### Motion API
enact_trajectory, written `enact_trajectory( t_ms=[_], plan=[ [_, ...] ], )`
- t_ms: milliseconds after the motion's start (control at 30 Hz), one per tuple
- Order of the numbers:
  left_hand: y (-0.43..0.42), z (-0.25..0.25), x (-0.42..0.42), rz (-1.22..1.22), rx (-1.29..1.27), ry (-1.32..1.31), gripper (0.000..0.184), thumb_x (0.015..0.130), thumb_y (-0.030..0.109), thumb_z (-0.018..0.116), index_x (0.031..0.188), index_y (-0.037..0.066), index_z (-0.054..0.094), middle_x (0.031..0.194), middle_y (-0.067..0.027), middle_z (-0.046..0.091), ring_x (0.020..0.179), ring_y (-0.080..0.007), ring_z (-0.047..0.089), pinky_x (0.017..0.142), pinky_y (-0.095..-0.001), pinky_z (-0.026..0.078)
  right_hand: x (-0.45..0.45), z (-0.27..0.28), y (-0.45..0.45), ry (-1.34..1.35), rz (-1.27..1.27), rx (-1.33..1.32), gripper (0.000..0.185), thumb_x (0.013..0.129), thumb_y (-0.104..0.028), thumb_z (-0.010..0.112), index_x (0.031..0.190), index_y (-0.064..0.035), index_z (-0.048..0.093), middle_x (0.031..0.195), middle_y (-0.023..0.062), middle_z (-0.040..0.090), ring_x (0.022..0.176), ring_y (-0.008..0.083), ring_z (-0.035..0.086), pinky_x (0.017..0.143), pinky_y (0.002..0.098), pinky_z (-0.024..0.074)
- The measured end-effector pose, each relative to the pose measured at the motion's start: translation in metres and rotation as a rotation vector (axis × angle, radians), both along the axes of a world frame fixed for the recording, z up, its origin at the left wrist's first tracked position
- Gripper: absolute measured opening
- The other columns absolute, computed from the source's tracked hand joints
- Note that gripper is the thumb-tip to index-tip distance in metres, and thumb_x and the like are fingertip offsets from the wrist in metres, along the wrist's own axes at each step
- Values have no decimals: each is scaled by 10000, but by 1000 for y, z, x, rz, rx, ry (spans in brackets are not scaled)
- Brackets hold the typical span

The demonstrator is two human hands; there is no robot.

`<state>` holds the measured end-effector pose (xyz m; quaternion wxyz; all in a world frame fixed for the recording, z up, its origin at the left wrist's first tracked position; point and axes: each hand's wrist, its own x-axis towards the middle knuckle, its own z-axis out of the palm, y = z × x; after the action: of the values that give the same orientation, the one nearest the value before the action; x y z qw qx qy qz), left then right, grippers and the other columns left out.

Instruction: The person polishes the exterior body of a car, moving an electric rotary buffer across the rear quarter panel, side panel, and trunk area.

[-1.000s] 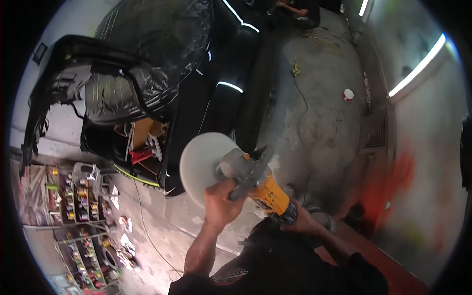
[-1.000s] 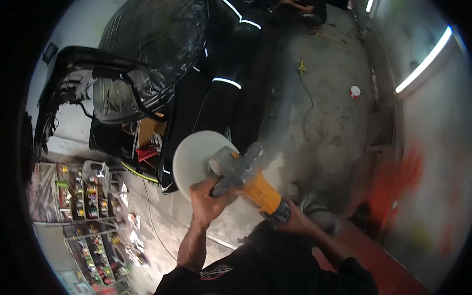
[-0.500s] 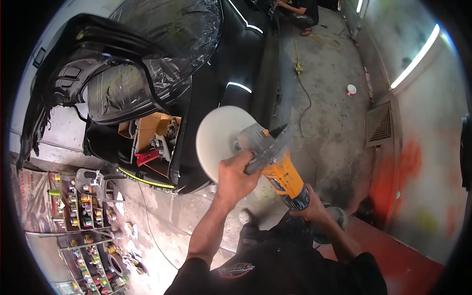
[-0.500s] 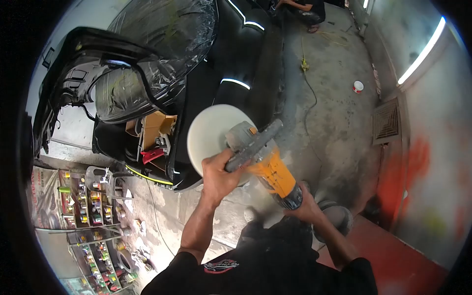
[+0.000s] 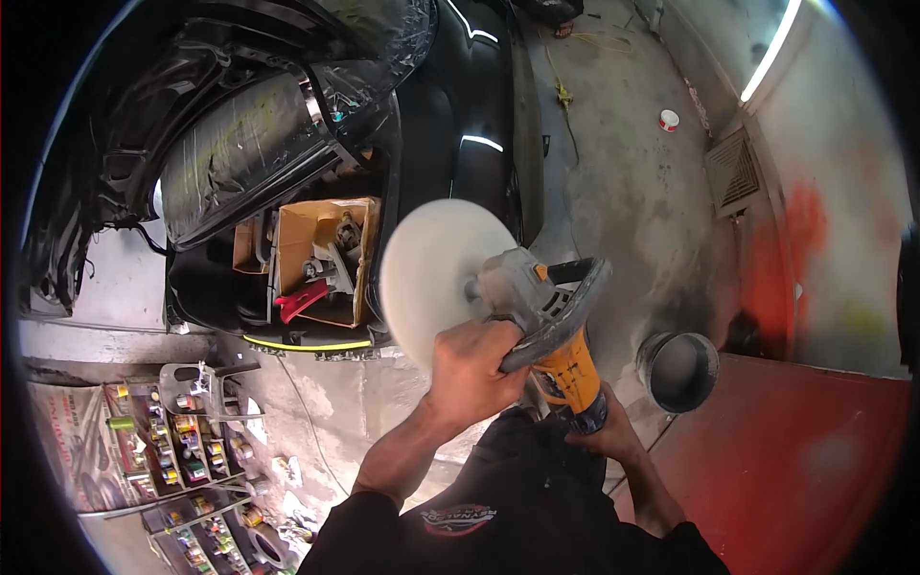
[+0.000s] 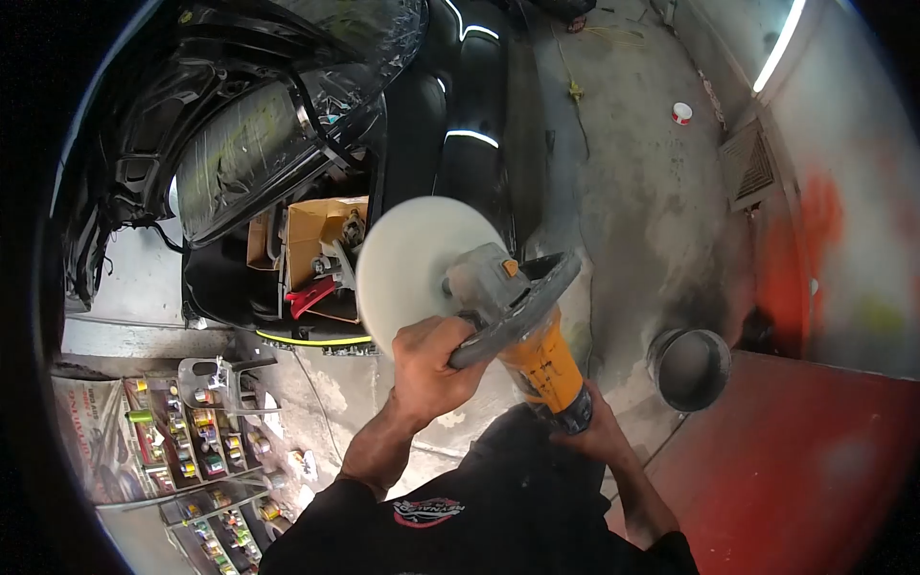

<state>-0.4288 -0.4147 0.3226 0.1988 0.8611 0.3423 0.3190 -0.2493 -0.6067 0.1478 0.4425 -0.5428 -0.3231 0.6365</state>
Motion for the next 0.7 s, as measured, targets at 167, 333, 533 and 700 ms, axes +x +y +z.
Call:
enact_trajectory(
  t_ms=[167,333,533,700],
  plan=[
    [-15,-14,1,-27,-14,63,212,628,48,771,742,87,597,646,-68,574,557,-293,570,505,-393,438,-16,-20,-15,123,-38,-56,991,607,-90,911,1433,-37,366,1283,115,581,1218,217,553,1051,372,433],
    [-31,-25,-8,-122,27,136,207,606,37,767,760,92,640,642,-46,564,542,-270,566,500,-380,437,-45,-53,-40,48,-36,-34,1003,618,-124,923,1440,-42,355,1300,130,584,1216,224,564,1045,376,444],
    [-51,-43,-47,-333,20,137,241,567,-16,757,776,57,659,598,-56,543,520,-261,559,496,-363,428,-113,-68,-75,71,-143,-78,997,594,-102,938,1406,-61,360,1286,99,571,1216,213,554,1041,376,448],
    [-59,-61,-96,-513,-7,85,230,552,-20,730,744,32,614,576,-45,498,483,-244,523,486,-352,414,-198,-78,-97,127,-307,-93,972,581,-70,938,1372,-68,372,1266,78,565,1200,208,556,1023,378,461]
  ],
)
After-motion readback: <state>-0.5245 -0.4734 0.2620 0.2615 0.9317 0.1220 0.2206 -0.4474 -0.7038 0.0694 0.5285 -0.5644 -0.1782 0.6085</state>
